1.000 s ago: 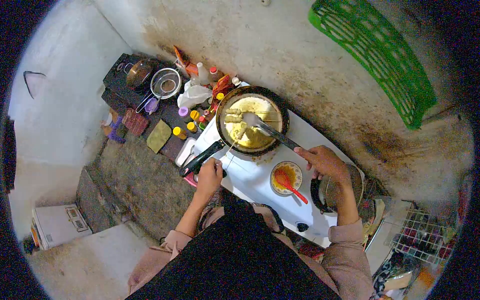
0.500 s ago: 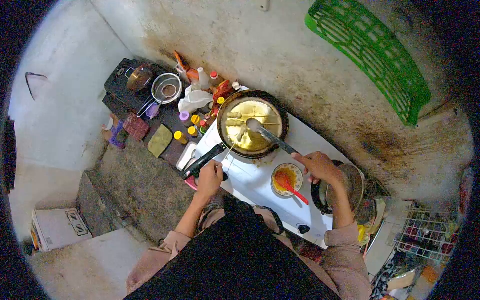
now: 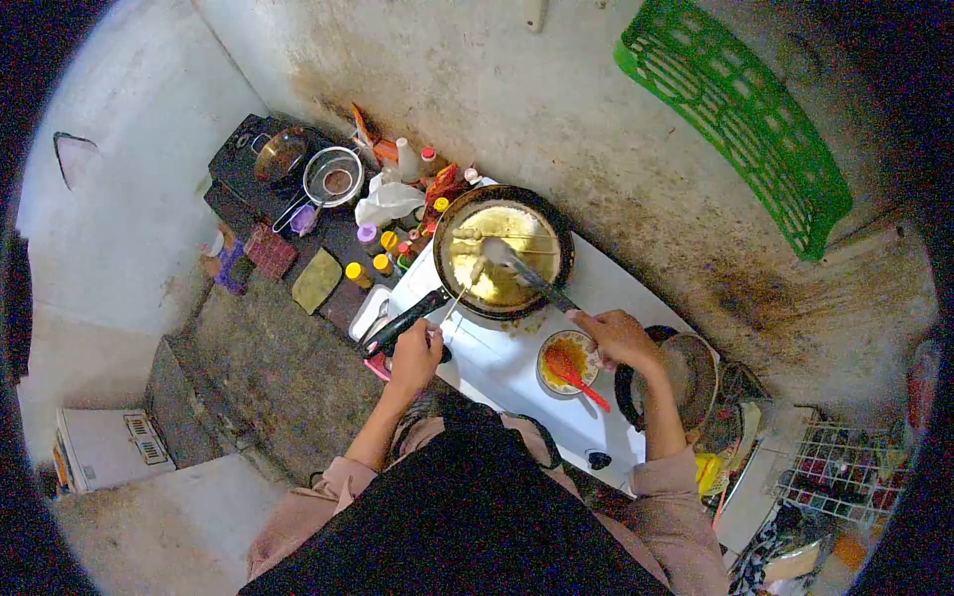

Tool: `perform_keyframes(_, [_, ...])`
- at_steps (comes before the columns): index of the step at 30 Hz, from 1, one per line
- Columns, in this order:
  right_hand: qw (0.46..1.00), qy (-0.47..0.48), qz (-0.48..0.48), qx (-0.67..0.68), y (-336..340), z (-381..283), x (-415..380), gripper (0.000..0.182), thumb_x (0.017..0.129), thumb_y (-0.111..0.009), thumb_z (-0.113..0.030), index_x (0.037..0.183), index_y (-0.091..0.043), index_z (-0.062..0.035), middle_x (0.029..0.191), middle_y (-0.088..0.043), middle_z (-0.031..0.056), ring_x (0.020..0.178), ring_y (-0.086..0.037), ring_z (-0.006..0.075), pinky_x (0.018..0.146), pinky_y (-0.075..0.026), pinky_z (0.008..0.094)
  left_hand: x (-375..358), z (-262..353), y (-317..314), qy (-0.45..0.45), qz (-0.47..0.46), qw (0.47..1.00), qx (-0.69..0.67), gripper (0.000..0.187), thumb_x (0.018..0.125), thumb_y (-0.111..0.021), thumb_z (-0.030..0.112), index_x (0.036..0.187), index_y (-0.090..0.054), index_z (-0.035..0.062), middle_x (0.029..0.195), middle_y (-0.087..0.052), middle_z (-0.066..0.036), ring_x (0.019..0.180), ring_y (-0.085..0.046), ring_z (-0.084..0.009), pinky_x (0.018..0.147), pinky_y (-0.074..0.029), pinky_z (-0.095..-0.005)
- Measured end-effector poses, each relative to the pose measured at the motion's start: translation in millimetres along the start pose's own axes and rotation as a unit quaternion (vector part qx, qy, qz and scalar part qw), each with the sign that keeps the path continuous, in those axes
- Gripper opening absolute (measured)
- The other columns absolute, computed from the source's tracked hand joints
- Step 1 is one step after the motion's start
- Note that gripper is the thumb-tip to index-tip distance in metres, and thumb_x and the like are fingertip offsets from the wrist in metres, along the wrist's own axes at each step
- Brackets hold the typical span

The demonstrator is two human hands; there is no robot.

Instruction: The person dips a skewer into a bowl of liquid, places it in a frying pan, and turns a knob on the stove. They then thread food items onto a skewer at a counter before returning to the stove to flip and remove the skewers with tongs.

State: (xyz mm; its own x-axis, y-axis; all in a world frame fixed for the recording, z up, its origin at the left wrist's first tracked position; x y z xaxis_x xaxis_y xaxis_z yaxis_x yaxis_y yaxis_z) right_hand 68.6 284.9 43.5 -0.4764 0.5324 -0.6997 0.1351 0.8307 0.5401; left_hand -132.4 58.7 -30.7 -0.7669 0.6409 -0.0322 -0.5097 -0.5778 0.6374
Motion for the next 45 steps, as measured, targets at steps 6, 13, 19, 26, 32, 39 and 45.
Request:
perform_keyframes(6, [0.999,0.009,0.014,0.047,11,-3,-15,0.06,0.077,-0.052,-0.057,0.064,-0.056,0.0018,0.049,-0.052,0.0079,0.037,-0.052,0.0153,0.039,-0.045,0.0264,0,-2,-2,0.005,-0.003,1.0,0.012,0.015,0.077,-0.056,0.013,0.084,-0.055,-0.0011,0.067,-0.058,-0.02,0.064,-0.058,-0.0347,0.058,-0.045,-0.0404])
perform_keyframes(13, [0.999,0.017,-0.009,0.044,-7,-1,-2,0.059,0.076,-0.053,-0.057,0.066,-0.057,0.001,0.049,-0.052,0.0072,0.038,-0.052,0.0149,0.038,-0.044,0.0269,0,3,2,-0.016,0.016,1.0,0.004,0.015,0.077,-0.059,0.014,0.082,-0.056,0.0002,0.064,-0.056,-0.018,0.06,-0.057,-0.0327,0.055,-0.043,-0.0398])
perform_keyframes(19, [0.999,-0.006,0.036,0.023,8,-3,-17,0.059,0.075,-0.053,-0.058,0.071,-0.059,0.0014,0.054,-0.055,0.0065,0.041,-0.054,0.0147,0.042,-0.046,0.027,0,6,1,0.01,-0.026,0.999,0.025,0.014,0.077,-0.055,0.014,0.083,-0.055,0.0008,0.077,-0.058,-0.021,0.07,-0.057,-0.0359,0.061,-0.045,-0.042])
perform_keyframes(26, [0.998,0.01,0.009,0.055,-9,0,-12,0.059,0.076,-0.054,-0.056,0.073,-0.058,0.0025,0.053,-0.054,0.007,0.04,-0.053,0.0139,0.039,-0.045,0.0257,5,10,-2,-0.038,-0.005,0.998,0.048,0.014,0.077,-0.058,0.014,0.082,-0.055,0.0013,0.069,-0.058,-0.019,0.065,-0.057,-0.0352,0.059,-0.044,-0.0417])
perform_keyframes(32, [0.997,-0.004,0.05,0.053,-7,21,-17,0.064,0.076,-0.053,-0.057,0.085,-0.058,0.0056,0.06,-0.054,0.007,0.038,-0.051,0.0128,0.037,-0.044,0.0247,4,21,-5,-0.055,-0.059,0.99,0.118,0.012,0.077,-0.056,0.012,0.082,-0.052,0.0006,0.07,-0.058,-0.022,0.067,-0.058,-0.0374,0.059,-0.045,-0.0432])
perform_keyframes(39, [0.992,0.028,0.091,0.087,-15,13,-28,0.066,0.072,-0.052,-0.063,0.057,-0.052,0.0015,0.047,-0.051,0.0091,0.041,-0.055,0.0164,0.041,-0.046,0.0293,5,24,1,-0.106,-0.082,0.974,0.182,0.011,0.077,-0.055,0.013,0.08,-0.05,0.0037,0.069,-0.059,-0.018,0.064,-0.058,-0.0353,0.056,-0.046,-0.0443])
perform_keyframes(45, [0.989,0.007,0.101,0.107,-30,13,-35,0.065,0.071,-0.054,-0.062,0.057,-0.053,0.0021,0.048,-0.052,0.0074,0.04,-0.054,0.0154,0.039,-0.046,0.0274,9,24,9,-0.118,-0.075,0.97,0.199,0.009,0.077,-0.056,0.011,0.077,-0.052,0.0027,0.064,-0.058,-0.018,0.061,-0.059,-0.0348,0.052,-0.047,-0.0418])
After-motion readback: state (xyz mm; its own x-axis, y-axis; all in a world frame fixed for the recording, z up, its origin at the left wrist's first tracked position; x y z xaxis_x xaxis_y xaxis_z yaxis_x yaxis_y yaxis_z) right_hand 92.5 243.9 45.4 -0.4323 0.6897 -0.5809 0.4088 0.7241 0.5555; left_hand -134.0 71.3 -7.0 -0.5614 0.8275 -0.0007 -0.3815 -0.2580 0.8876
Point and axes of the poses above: each hand's wrist, its own x-axis towards the middle knuckle, its own y-axis out of the back of the hand, z = x × y, the point moved 8 cm from there along x, towards the middle knuckle
